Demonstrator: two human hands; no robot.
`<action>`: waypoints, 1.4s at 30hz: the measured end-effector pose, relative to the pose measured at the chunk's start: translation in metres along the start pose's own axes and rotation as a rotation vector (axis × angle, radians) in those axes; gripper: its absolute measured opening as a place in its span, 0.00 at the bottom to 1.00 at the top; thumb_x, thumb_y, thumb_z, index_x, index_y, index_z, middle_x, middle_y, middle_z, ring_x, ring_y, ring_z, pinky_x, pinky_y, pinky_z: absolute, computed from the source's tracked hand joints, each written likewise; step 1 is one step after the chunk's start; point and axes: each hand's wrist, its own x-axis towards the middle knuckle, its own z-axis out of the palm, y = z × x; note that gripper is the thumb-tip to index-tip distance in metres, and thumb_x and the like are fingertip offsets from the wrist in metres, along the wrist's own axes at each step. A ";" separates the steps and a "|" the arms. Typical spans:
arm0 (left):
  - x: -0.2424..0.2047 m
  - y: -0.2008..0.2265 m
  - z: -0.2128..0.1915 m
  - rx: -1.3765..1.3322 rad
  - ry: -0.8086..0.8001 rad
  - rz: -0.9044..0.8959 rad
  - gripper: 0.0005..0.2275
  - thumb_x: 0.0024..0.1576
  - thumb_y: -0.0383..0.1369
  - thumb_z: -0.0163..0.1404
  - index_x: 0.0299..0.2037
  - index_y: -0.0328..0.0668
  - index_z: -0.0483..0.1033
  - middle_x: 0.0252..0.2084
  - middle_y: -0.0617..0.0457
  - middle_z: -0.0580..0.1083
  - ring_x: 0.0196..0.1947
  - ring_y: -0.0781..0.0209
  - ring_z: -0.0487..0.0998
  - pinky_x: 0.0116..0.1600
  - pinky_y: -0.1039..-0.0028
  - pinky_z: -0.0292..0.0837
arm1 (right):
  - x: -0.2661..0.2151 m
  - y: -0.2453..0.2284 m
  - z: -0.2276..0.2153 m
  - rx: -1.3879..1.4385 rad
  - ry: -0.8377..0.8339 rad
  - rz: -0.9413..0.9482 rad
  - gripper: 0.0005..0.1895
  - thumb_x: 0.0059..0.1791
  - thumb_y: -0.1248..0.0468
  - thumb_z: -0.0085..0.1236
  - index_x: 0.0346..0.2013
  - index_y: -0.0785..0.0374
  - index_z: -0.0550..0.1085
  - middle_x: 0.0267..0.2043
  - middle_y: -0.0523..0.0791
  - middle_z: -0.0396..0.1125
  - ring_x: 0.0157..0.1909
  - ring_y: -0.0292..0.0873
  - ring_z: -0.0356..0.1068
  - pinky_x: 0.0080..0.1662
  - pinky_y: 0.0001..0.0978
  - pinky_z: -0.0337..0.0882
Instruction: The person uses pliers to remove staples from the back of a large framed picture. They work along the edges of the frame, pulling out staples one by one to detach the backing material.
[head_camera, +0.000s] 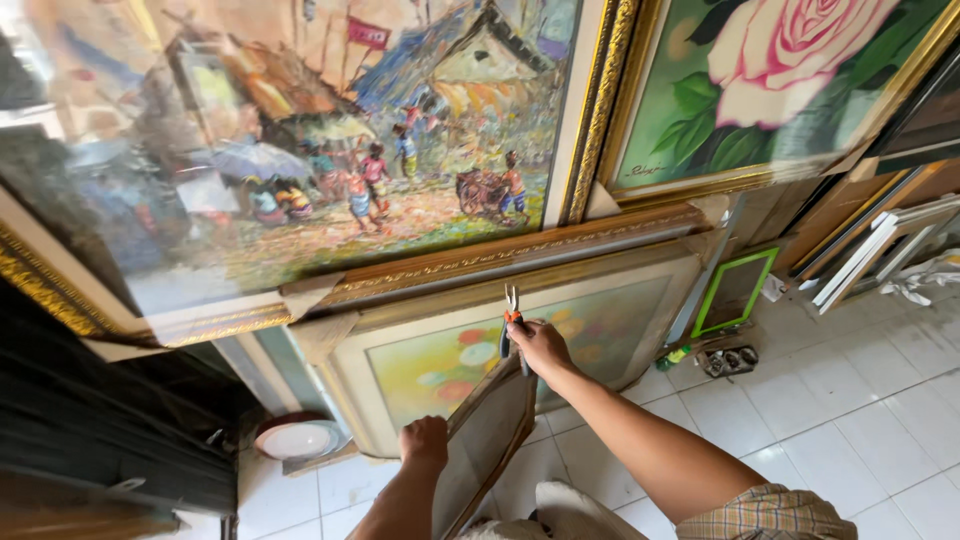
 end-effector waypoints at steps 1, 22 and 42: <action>0.002 0.002 -0.008 0.001 0.002 0.003 0.14 0.58 0.25 0.63 0.52 0.52 0.83 0.49 0.54 0.84 0.54 0.52 0.86 0.52 0.65 0.85 | 0.007 -0.001 -0.008 0.000 0.004 0.000 0.24 0.61 0.43 0.54 0.40 0.57 0.85 0.45 0.40 0.74 0.41 0.42 0.76 0.42 0.36 0.69; 0.067 0.121 -0.050 -0.243 0.051 -0.175 0.19 0.66 0.26 0.52 0.64 0.61 0.70 0.53 0.52 0.76 0.50 0.46 0.84 0.49 0.58 0.83 | 0.181 0.025 -0.024 -0.179 -0.207 -0.057 0.24 0.64 0.44 0.53 0.38 0.57 0.82 0.34 0.43 0.80 0.30 0.42 0.79 0.35 0.38 0.74; 0.032 0.170 -0.041 -0.766 0.049 -0.450 0.26 0.64 0.39 0.62 0.69 0.54 0.62 0.70 0.50 0.58 0.58 0.38 0.82 0.54 0.49 0.84 | 0.027 0.077 0.020 0.114 -0.718 0.218 0.18 0.60 0.44 0.53 0.60 0.44 0.80 0.54 0.40 0.78 0.46 0.40 0.78 0.30 0.31 0.75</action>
